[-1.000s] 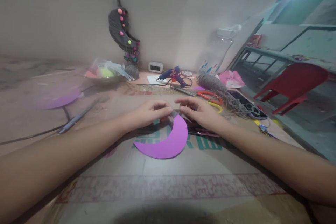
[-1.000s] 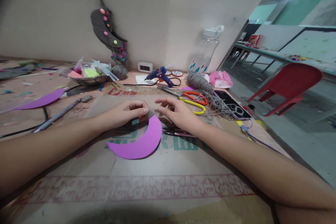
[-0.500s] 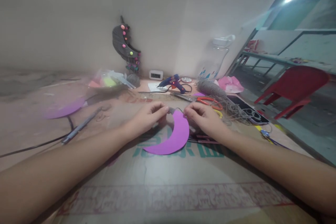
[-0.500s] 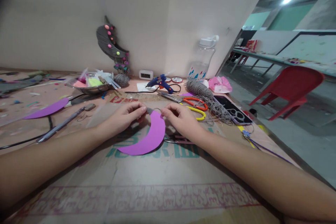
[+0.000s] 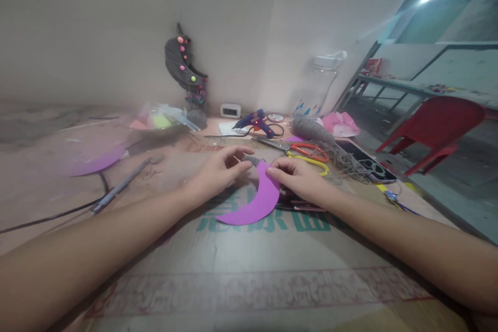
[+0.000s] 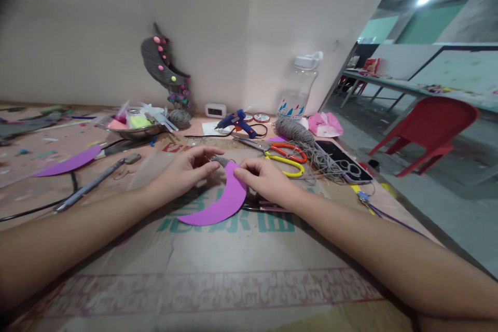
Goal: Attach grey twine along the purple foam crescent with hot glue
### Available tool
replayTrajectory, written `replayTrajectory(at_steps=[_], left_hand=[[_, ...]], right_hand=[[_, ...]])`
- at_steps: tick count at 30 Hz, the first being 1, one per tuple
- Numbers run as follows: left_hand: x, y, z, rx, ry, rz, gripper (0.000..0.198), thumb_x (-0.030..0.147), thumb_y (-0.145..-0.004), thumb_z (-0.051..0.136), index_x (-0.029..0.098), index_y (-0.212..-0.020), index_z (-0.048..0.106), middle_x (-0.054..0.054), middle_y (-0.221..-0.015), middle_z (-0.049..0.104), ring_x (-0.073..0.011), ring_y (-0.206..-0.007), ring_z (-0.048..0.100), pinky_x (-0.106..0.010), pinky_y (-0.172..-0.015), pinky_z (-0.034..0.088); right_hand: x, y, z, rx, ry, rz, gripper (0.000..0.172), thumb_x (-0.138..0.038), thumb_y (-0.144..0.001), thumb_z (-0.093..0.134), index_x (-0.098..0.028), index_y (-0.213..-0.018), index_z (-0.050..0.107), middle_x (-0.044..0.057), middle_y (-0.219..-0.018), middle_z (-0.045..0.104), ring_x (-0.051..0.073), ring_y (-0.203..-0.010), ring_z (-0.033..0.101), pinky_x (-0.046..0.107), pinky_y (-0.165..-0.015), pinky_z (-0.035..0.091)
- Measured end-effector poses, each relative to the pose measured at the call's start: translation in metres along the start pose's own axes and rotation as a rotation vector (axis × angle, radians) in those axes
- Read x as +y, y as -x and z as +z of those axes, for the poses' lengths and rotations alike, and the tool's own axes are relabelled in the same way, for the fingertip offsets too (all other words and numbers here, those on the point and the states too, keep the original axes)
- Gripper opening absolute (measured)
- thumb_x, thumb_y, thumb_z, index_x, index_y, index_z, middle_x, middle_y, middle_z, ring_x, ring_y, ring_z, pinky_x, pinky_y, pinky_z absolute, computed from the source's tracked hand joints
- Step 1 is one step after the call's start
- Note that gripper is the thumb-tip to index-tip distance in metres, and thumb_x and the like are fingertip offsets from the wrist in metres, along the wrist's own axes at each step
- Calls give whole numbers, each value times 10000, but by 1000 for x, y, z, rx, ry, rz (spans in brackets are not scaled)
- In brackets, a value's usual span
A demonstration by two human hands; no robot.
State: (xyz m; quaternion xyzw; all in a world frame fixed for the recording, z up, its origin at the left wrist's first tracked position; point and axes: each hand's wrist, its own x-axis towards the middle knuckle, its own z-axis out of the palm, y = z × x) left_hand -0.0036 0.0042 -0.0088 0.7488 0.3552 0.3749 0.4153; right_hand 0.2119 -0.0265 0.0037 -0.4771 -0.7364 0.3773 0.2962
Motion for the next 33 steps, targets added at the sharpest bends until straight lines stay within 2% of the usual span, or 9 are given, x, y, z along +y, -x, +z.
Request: replayTrajectory(at_steps=[6,12,15,19,23,25,29,33], left_hand=[[3,2,0,-4,-124,30,335,390,-852,566,194,-1113,642,-30,-819,656,-135,-678,568,-236,-598,437],[7,1,-1,32,-166,56,294,386,-841,579,193,-1036,683,-33,-884,671,-134,-705,559,-230,-605,419],[8,1,-1,10,-162,47,275,367,-844,579,196,-1027,690,-29,-885,673,-135,-726,571,-227,-617,424],[5,1,0,-25,-71,-10,337,394,-852,564,192,-1111,638,-29,-852,679,-135,-682,585,-225,-582,435],[3,0,0,8,-42,-48,314,449,-853,545,150,-917,618,-33,-800,657,-127,-627,571,-217,-539,422],[5,0,-1,-8,-51,-74,330,472,-858,529,150,-846,596,-19,-720,631,-113,-563,535,-206,-487,381],[8,1,0,-112,19,-91,322,458,-870,518,146,-818,575,-26,-693,638,-122,-585,558,-215,-520,397],[5,0,1,-157,66,-46,307,438,-879,515,144,-811,572,-29,-697,642,-132,-631,578,-237,-591,427]], right_hand=[[-1,0,0,-9,43,-26,356,-459,-883,493,-176,-667,505,-45,-563,463,81,-495,413,221,-473,301],[-3,0,-1,-7,64,-48,366,-460,-886,486,-175,-656,502,-40,-574,465,88,-514,421,231,-489,299],[-4,0,-1,-13,73,-47,371,-455,-891,481,-175,-648,497,-39,-575,462,88,-517,422,231,-494,305],[-3,0,0,-2,65,-26,376,-470,-892,474,-178,-656,487,-42,-581,456,88,-517,421,230,-487,295],[-2,1,1,-5,21,-16,374,-483,-886,483,-180,-666,487,-45,-568,454,86,-500,413,226,-475,301],[-1,1,1,53,-11,-34,326,-466,-877,508,-182,-718,511,-46,-589,461,85,-503,417,221,-468,315],[-2,2,0,249,-89,-92,175,-369,-867,546,-202,-916,530,-22,-746,562,78,-516,460,216,-468,369],[-4,1,0,159,-176,-101,256,-275,-863,537,-221,-1113,532,49,-1088,625,73,-560,518,234,-500,439]])
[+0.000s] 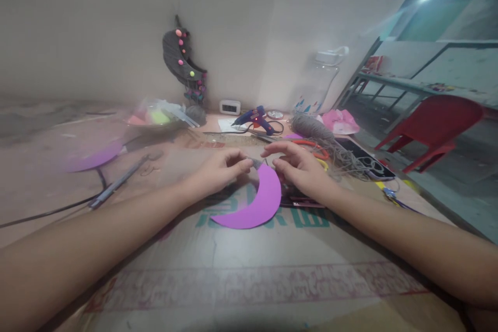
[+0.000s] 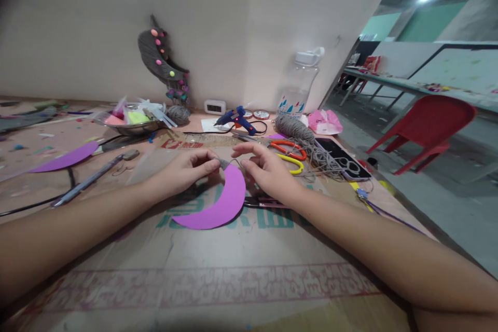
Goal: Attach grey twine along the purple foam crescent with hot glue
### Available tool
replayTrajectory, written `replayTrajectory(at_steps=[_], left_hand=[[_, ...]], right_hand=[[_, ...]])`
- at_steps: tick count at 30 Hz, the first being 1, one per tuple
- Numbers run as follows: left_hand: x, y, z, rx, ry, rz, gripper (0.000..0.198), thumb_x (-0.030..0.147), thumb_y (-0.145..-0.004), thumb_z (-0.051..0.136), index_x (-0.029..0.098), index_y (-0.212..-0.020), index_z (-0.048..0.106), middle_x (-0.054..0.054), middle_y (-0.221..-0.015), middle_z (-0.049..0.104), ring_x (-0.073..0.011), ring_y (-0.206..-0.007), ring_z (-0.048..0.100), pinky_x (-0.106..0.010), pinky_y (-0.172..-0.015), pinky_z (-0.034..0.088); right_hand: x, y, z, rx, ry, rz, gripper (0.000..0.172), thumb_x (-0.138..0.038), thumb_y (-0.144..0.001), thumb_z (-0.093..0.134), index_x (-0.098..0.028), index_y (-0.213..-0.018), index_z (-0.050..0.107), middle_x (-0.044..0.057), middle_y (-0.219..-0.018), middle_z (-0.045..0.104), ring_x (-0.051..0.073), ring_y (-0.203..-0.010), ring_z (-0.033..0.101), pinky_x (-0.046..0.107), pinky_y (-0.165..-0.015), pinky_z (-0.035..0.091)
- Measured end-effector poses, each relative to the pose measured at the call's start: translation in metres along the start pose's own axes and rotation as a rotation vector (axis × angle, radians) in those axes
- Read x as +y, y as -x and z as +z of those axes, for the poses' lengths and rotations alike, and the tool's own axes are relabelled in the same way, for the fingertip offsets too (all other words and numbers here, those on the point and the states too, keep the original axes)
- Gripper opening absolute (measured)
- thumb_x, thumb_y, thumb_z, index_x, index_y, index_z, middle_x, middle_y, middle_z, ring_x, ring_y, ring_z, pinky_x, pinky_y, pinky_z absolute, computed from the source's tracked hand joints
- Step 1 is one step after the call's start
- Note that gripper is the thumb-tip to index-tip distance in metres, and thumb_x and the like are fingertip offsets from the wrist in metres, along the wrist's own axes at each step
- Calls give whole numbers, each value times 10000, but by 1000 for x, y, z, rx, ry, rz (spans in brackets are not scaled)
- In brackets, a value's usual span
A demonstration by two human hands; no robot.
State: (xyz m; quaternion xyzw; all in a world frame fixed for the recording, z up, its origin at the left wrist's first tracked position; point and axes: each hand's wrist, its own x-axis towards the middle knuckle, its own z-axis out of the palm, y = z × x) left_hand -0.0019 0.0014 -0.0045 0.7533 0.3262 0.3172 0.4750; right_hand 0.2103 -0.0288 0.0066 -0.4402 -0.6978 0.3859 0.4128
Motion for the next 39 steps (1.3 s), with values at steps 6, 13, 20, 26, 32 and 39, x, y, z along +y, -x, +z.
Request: replayTrajectory(at_steps=[6,13,20,26,32,39], left_hand=[[-2,-1,-1,-31,-9,1,311,435,-884,508,140,-834,595,-36,-734,657,-139,-671,597,-250,-635,449],[-2,0,-3,-104,-48,-1,313,437,-886,508,141,-878,609,-41,-770,661,-137,-687,583,-255,-654,454],[-5,-1,-2,-133,-68,11,331,456,-880,508,152,-894,638,-42,-803,672,-143,-709,588,-263,-677,461],[-4,-1,-2,-130,-60,10,315,445,-877,515,155,-889,638,-41,-791,671,-143,-701,588,-262,-664,456],[-1,-1,-1,-79,-35,10,313,436,-882,511,146,-819,611,-40,-739,654,-141,-668,582,-255,-629,442],[-1,0,-1,49,19,-48,310,457,-864,534,160,-777,562,-4,-634,602,-108,-546,531,-210,-498,377]], right_hand=[[3,-3,2,-75,7,47,270,-254,-821,598,-195,-1084,587,28,-892,663,113,-684,593,233,-580,472],[5,-2,-1,-67,111,87,179,-341,-803,620,-166,-836,640,-16,-666,611,92,-557,538,207,-502,421],[7,-2,0,-97,92,71,184,-344,-810,611,-164,-837,637,-36,-613,556,70,-491,459,193,-441,357],[9,-3,0,-101,154,60,187,-339,-826,577,-182,-880,665,0,-714,618,103,-564,525,222,-494,412],[5,-3,-1,49,80,34,227,-249,-870,481,-216,-1080,561,-36,-665,541,92,-501,494,213,-449,383],[4,-1,-1,-33,53,56,328,-464,-871,507,-178,-709,508,-60,-527,445,67,-444,415,202,-425,325]])
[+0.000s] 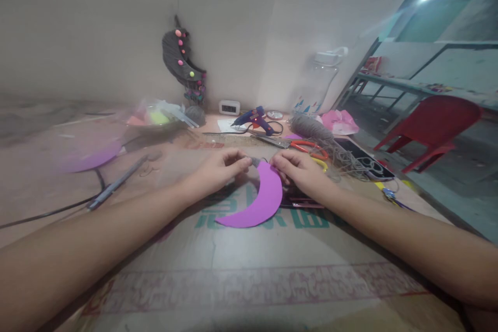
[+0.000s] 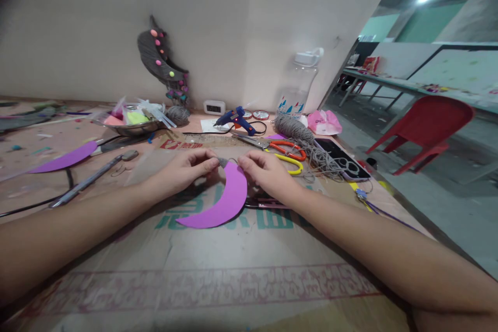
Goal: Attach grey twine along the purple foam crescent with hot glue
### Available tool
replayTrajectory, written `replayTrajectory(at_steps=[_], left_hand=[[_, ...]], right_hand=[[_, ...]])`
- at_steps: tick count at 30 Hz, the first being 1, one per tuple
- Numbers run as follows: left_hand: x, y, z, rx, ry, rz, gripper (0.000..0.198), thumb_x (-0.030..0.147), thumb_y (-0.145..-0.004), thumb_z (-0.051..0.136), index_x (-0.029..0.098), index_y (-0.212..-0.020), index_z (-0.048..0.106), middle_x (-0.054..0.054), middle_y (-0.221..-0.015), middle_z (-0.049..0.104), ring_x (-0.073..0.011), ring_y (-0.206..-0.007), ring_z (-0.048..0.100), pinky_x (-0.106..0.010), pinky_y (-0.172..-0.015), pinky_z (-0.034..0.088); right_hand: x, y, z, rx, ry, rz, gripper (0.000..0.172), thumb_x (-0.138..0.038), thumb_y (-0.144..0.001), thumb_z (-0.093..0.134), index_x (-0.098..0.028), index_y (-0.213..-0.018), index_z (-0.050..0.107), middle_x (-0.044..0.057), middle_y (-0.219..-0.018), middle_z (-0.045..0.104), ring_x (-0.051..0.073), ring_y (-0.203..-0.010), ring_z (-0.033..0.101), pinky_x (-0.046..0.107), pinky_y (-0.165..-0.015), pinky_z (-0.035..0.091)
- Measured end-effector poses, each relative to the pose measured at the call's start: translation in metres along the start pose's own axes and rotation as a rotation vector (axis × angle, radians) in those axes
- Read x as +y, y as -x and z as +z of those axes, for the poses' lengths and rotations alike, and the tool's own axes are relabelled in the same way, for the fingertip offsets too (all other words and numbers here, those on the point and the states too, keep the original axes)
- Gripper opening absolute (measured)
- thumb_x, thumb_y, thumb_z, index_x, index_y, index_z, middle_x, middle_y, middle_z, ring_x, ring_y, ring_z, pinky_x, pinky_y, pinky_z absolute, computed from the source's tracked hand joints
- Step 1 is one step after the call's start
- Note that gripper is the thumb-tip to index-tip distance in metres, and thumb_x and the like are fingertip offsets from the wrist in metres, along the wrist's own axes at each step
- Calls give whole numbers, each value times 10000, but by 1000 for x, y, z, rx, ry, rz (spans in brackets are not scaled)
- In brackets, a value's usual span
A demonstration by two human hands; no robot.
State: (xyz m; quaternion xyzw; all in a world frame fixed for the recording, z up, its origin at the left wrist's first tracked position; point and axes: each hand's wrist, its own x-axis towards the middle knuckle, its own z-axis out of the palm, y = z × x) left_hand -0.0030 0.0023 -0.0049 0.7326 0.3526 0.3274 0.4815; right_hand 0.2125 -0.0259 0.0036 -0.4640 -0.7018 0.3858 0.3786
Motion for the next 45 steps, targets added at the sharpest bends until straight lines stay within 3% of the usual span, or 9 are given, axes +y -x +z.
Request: replayTrajectory(at_steps=[4,7,11,15,22,27,34,40,45], left_hand=[[-4,-2,0,65,16,1,321,497,-844,556,176,-833,550,24,-611,556,-82,-442,460,-191,-405,311],[-7,-5,0,159,130,55,321,502,-825,585,195,-888,513,23,-733,555,-91,-523,529,-200,-469,398],[-10,-9,-2,344,91,107,352,521,-861,517,184,-762,487,35,-689,480,-90,-565,482,-205,-540,403],[-10,-8,-5,387,-57,120,397,530,-869,489,171,-706,536,25,-644,481,-116,-618,484,-221,-583,390],[-6,-3,-1,4,-52,41,395,524,-864,479,164,-766,612,-14,-646,611,-155,-623,583,-256,-601,450],[1,-1,0,149,-102,24,337,474,-874,480,180,-733,562,7,-620,584,-131,-557,536,-226,-513,399],[1,0,0,223,-123,47,302,461,-863,506,181,-761,559,23,-629,537,-111,-521,475,-208,-461,341],[0,1,1,93,-142,90,329,460,-875,504,169,-734,561,-1,-666,599,-137,-620,546,-233,-578,406],[-6,-6,-3,253,-2,48,411,520,-887,445,169,-710,567,0,-663,553,-126,-597,499,-228,-548,388]], right_hand=[[-5,0,0,-157,4,83,330,-467,-831,569,-164,-703,541,-59,-528,455,59,-442,409,195,-422,305],[-12,-2,-6,-52,-20,80,274,-442,-820,587,-175,-772,550,-67,-506,457,68,-409,402,204,-407,310],[-14,-4,-17,281,188,-221,148,-320,-817,608,-203,-836,518,-46,-626,512,85,-491,464,216,-462,358],[-2,-3,-21,308,651,-568,36,-162,-812,564,-194,-806,548,-7,-715,547,106,-604,493,230,-558,390],[9,2,-16,140,1010,-753,166,-185,-901,452,-177,-883,617,60,-805,615,152,-679,529,259,-576,372],[1,5,-14,82,882,-589,162,-359,-882,550,-204,-917,577,56,-846,592,162,-711,523,278,-612,374],[-7,-14,-24,355,158,-197,296,-466,-859,552,-208,-997,511,-6,-761,529,113,-611,481,249,-553,387],[-6,-16,-25,153,-92,100,342,-500,-783,637,-165,-810,570,-79,-487,433,46,-396,342,198,-395,254],[-8,-10,-15,123,-214,143,312,-440,-750,690,-170,-847,569,-28,-585,599,74,-450,502,201,-431,394]])
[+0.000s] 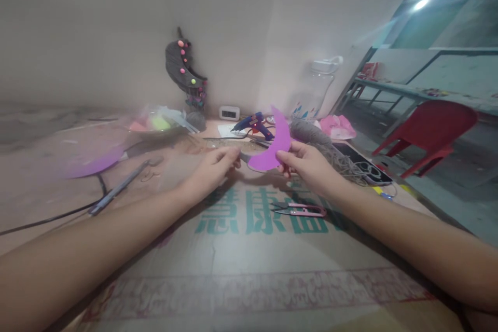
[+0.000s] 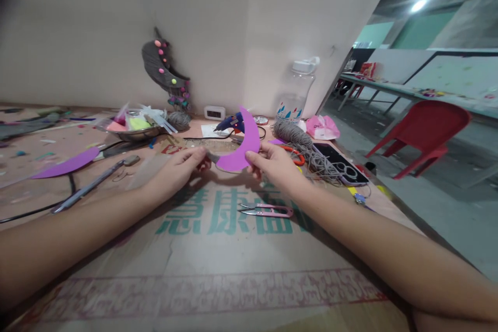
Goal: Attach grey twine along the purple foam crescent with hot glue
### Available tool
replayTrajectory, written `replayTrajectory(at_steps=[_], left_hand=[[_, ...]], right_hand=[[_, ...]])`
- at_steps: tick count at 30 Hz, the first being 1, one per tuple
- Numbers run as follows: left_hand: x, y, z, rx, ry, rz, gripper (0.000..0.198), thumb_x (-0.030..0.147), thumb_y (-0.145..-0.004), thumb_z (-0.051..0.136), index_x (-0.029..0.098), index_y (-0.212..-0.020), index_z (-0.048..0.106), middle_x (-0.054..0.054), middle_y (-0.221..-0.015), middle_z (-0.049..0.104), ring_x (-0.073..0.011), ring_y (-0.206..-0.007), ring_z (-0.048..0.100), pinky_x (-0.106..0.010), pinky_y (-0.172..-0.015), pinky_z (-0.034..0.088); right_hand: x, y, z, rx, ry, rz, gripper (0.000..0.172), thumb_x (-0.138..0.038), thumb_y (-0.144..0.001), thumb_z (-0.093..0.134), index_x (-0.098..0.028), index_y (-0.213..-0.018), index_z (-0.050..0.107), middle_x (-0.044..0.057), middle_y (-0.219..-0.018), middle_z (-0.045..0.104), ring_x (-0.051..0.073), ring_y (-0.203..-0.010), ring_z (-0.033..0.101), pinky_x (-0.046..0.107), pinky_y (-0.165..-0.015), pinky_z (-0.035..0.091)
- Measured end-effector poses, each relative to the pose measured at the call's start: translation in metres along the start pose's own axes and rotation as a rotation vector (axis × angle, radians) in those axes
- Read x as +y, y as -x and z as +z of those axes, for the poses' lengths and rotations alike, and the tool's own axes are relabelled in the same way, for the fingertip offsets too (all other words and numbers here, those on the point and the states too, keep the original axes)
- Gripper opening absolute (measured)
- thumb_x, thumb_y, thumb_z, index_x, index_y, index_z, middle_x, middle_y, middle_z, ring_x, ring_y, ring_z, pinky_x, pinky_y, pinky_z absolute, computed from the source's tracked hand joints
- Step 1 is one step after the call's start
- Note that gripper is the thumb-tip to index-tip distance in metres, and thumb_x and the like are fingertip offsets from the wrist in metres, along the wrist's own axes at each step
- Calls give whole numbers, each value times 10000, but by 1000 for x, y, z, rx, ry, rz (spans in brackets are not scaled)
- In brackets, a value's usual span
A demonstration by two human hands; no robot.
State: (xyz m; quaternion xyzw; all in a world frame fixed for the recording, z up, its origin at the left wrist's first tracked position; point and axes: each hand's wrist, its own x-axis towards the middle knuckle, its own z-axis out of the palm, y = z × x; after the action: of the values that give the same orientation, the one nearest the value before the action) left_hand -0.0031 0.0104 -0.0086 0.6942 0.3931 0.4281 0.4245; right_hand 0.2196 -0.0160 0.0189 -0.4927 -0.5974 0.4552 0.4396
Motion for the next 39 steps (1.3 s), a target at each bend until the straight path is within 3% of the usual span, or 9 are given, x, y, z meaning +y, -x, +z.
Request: replayTrajectory(at_steps=[10,14,16,19,23,29,32,35,39], left_hand=[[-3,-3,-2,53,-9,-3,270,446,-843,540,180,-816,584,14,-711,555,-123,-617,495,-224,-568,380],[0,-3,-3,97,9,-33,271,439,-840,548,176,-780,569,21,-668,534,-118,-601,494,-220,-549,367],[-1,-4,-5,156,16,-34,285,444,-847,539,172,-769,571,12,-678,550,-120,-623,505,-220,-561,371],[-8,-8,-8,254,64,-41,310,463,-862,514,171,-777,576,4,-698,567,-112,-620,496,-216,-563,373],[-17,-14,-10,321,242,-83,288,460,-855,523,181,-793,561,10,-707,573,-110,-624,526,-217,-582,398],[-22,-15,-8,324,305,-87,275,462,-842,547,189,-831,580,8,-716,574,-106,-615,531,-213,-577,417],[-24,-14,-8,311,274,-69,284,462,-845,549,184,-789,573,3,-716,568,-102,-619,526,-206,-579,421],[-21,-13,-7,302,248,-74,288,459,-841,553,183,-759,566,8,-688,547,-97,-609,512,-193,-561,414],[-10,-10,-5,260,223,-96,269,431,-819,575,180,-726,546,24,-646,504,-88,-556,471,-179,-499,387]], right_hand=[[5,2,4,-35,127,-44,271,-426,-809,618,-166,-855,559,-9,-645,623,88,-478,510,225,-452,422],[2,-1,-3,-43,463,-235,266,-391,-826,595,-162,-956,631,47,-883,674,151,-721,602,285,-639,480],[0,-2,-7,-106,657,-251,310,-362,-797,632,-171,-1041,645,67,-991,679,183,-843,617,306,-728,477],[-6,-1,-13,-275,758,-138,320,-361,-811,605,-183,-1071,658,44,-870,692,172,-747,625,280,-641,466],[-33,9,-20,-477,710,-101,200,-335,-821,584,-195,-823,726,17,-715,671,141,-633,581,242,-539,417],[-88,47,-32,-184,453,-222,268,-480,-814,609,-240,-794,728,-9,-518,501,88,-437,409,224,-401,293],[-101,65,-33,-181,372,-298,369,-596,-792,582,-262,-806,737,2,-519,517,100,-435,447,246,-419,354],[-101,65,-30,-275,550,-344,382,-599,-791,570,-266,-843,750,50,-710,667,174,-633,601,308,-586,471],[-85,38,-33,-132,820,-439,333,-469,-880,482,-242,-839,722,41,-826,701,206,-762,618,325,-669,456]])
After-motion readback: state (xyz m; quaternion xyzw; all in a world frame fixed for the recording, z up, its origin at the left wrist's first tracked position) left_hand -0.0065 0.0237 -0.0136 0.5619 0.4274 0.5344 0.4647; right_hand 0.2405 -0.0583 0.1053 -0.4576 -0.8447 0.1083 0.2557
